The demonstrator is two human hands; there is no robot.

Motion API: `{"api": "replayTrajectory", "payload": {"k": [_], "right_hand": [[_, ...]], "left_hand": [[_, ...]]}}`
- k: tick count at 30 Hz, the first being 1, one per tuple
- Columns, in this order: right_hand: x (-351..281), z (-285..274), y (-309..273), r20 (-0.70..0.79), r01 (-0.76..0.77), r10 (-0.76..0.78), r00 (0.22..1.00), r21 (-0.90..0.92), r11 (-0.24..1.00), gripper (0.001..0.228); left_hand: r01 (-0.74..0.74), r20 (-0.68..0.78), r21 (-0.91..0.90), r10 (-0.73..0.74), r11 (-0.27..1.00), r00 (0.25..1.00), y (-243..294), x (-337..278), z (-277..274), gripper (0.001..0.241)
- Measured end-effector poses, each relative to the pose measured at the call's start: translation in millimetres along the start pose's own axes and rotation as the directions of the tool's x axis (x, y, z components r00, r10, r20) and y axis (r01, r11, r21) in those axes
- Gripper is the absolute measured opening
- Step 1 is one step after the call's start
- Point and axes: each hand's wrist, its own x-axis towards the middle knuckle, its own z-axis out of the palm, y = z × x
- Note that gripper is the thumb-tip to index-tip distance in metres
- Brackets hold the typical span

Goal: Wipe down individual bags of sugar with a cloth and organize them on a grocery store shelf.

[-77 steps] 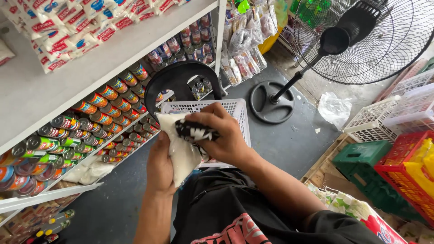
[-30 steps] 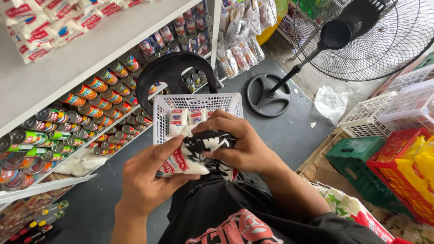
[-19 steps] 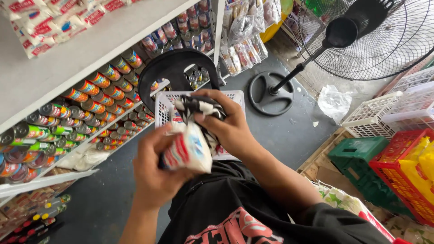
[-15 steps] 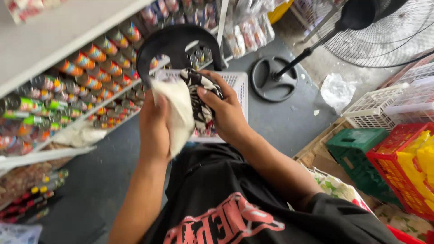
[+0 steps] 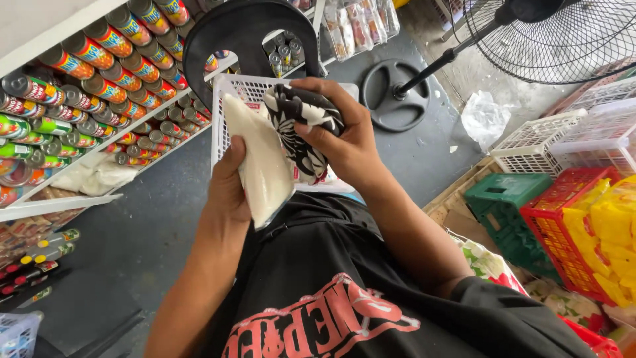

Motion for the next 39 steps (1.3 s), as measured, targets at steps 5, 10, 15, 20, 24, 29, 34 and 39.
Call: {"api": "replayTrajectory", "payload": {"k": [5,10,15,20,24,29,34,39], "right_hand": [[15,7,-22,0.061,0.105,-0.088,0.994,-0.384,0.917,0.046],[22,4,-34,-0.01,0.079,-0.103,0.995,-0.562,0.824,0.044],[18,1,-37,-0.02,0.1,-0.133,0.991,-0.55,0.829,0.044],[9,2,-37,-0.003,0.073,-0.095,0.995,-0.62,0.781,0.047],[-4,9,-33,0.108,0.149,-0.104,0.989,-0.608,0.78,0.047],[-4,10,-38,0.07,0.031,0.016,0.997,-0.623,0.781,0.047],[4,7,-45,0.016,0.017,-0.008,1.0,-0.642,0.767,0.045],[14,5,-53,0.021,0.069,-0.073,0.997,-0.645,0.761,0.044]], "left_hand": [[0.005,-0.121,0.173,0.016,0.985,0.993,-11,7,81,0.078],[0.112,-0.176,0.215,-0.074,0.97,0.982,-1,11,73,0.062],[0.19,-0.194,0.224,-0.148,0.956,0.97,11,27,36,0.05],[0.021,-0.097,0.33,0.012,0.944,0.995,8,44,26,0.036],[0.045,-0.169,0.246,-0.002,0.968,0.986,-2,63,0,0.039],[0.101,-0.114,0.002,-0.1,0.995,0.988,-13,54,27,0.045],[0.047,0.029,0.01,-0.048,0.999,0.998,-8,33,62,0.049],[-0.031,0.051,0.173,0.023,0.984,0.998,-8,32,49,0.046]]}}
